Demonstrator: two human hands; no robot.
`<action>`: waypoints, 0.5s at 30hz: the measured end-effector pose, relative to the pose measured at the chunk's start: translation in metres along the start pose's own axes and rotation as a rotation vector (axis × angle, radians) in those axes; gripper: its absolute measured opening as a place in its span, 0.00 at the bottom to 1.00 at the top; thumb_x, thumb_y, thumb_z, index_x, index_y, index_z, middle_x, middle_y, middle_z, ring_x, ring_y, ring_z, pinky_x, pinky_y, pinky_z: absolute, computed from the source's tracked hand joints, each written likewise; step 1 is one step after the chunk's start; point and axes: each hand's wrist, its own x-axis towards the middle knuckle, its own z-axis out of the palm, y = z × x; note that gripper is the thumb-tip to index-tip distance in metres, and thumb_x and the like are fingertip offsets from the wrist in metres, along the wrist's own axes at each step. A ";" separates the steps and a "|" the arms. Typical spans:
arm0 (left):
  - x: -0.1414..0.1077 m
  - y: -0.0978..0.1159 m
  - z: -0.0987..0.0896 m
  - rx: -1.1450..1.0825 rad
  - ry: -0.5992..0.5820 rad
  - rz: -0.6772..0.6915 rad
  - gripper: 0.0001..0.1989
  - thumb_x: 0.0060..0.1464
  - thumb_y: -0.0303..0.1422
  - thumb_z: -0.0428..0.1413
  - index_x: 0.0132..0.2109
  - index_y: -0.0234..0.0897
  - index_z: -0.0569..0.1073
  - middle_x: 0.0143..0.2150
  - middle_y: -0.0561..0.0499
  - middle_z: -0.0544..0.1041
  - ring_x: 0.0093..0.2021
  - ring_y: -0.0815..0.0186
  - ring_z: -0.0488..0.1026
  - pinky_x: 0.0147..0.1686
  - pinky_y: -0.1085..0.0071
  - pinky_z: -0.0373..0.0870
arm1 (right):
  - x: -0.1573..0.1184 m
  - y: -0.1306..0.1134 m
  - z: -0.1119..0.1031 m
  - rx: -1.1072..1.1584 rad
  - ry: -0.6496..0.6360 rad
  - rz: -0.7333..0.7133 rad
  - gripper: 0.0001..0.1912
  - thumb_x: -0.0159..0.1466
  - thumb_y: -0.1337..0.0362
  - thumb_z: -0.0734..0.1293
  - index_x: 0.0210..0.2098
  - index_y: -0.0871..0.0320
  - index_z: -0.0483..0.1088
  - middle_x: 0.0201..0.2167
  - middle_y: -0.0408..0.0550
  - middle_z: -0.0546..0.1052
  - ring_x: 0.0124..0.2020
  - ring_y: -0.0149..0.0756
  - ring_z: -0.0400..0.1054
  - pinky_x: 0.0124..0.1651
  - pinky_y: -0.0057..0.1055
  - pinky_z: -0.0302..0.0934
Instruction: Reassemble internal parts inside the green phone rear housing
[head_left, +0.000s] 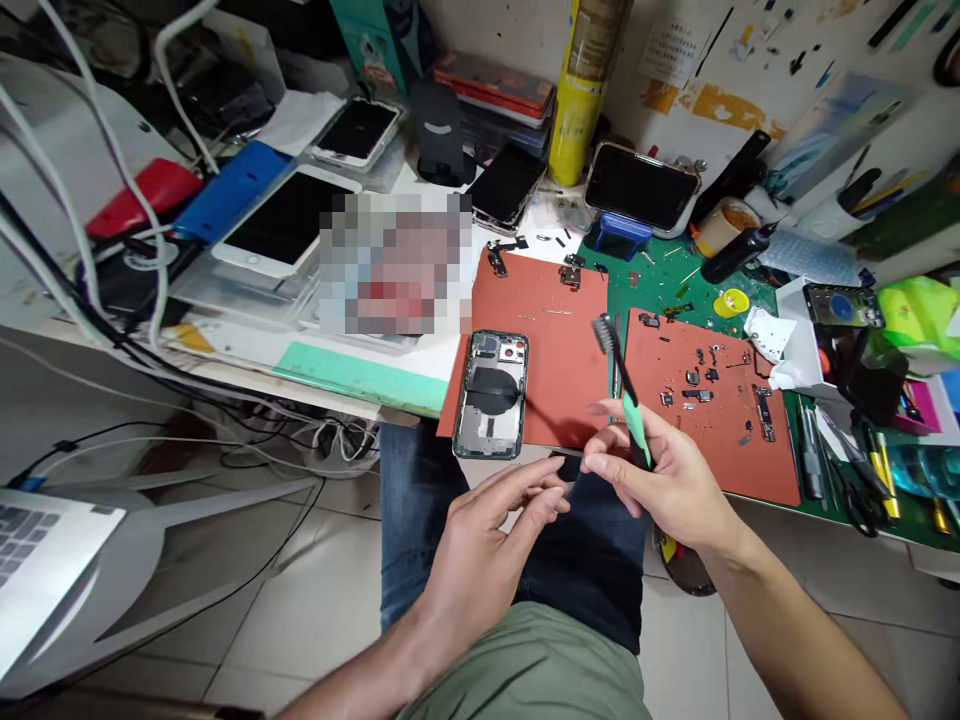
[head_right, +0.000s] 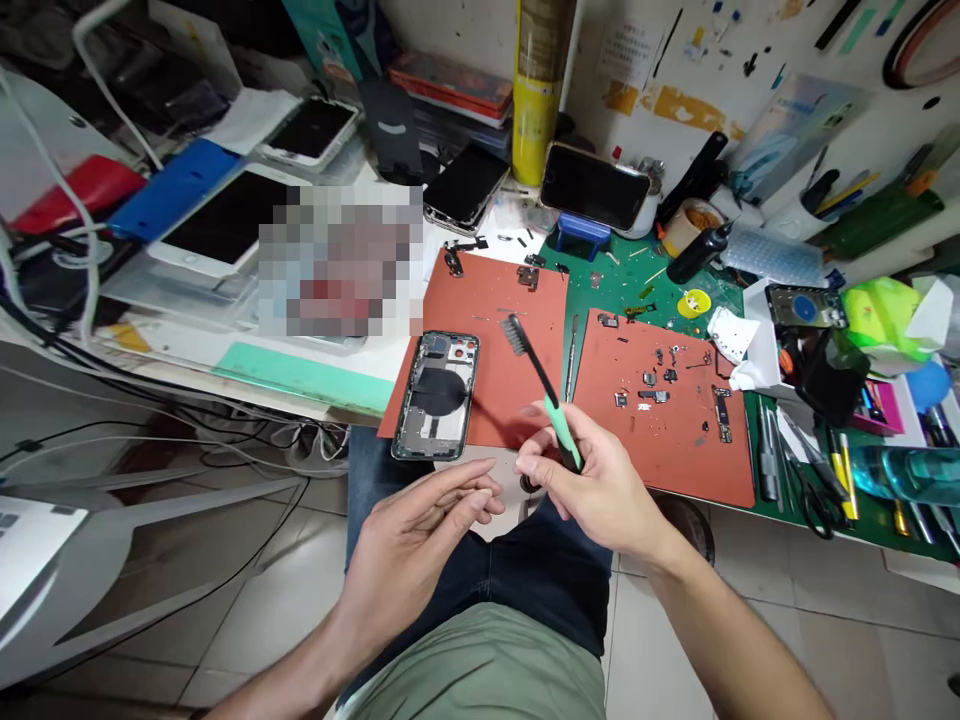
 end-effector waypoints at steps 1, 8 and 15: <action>0.005 0.004 -0.001 0.018 -0.034 0.033 0.14 0.72 0.36 0.60 0.60 0.49 0.84 0.47 0.50 0.85 0.40 0.65 0.85 0.42 0.72 0.83 | 0.001 -0.001 -0.001 0.010 -0.055 0.017 0.30 0.68 0.52 0.78 0.65 0.51 0.71 0.38 0.41 0.79 0.20 0.22 0.61 0.18 0.22 0.60; 0.025 0.011 -0.004 0.133 -0.183 0.223 0.16 0.73 0.31 0.58 0.60 0.49 0.84 0.49 0.47 0.84 0.48 0.63 0.82 0.46 0.72 0.79 | 0.004 -0.009 -0.003 -0.010 -0.241 0.021 0.29 0.68 0.61 0.75 0.67 0.52 0.68 0.37 0.40 0.76 0.25 0.23 0.64 0.23 0.20 0.62; 0.026 0.005 -0.001 0.177 -0.202 0.309 0.15 0.73 0.27 0.57 0.58 0.47 0.85 0.49 0.47 0.85 0.50 0.63 0.84 0.48 0.71 0.79 | 0.007 -0.010 -0.007 -0.035 -0.231 0.022 0.36 0.62 0.65 0.78 0.68 0.52 0.68 0.44 0.44 0.79 0.39 0.33 0.75 0.40 0.30 0.76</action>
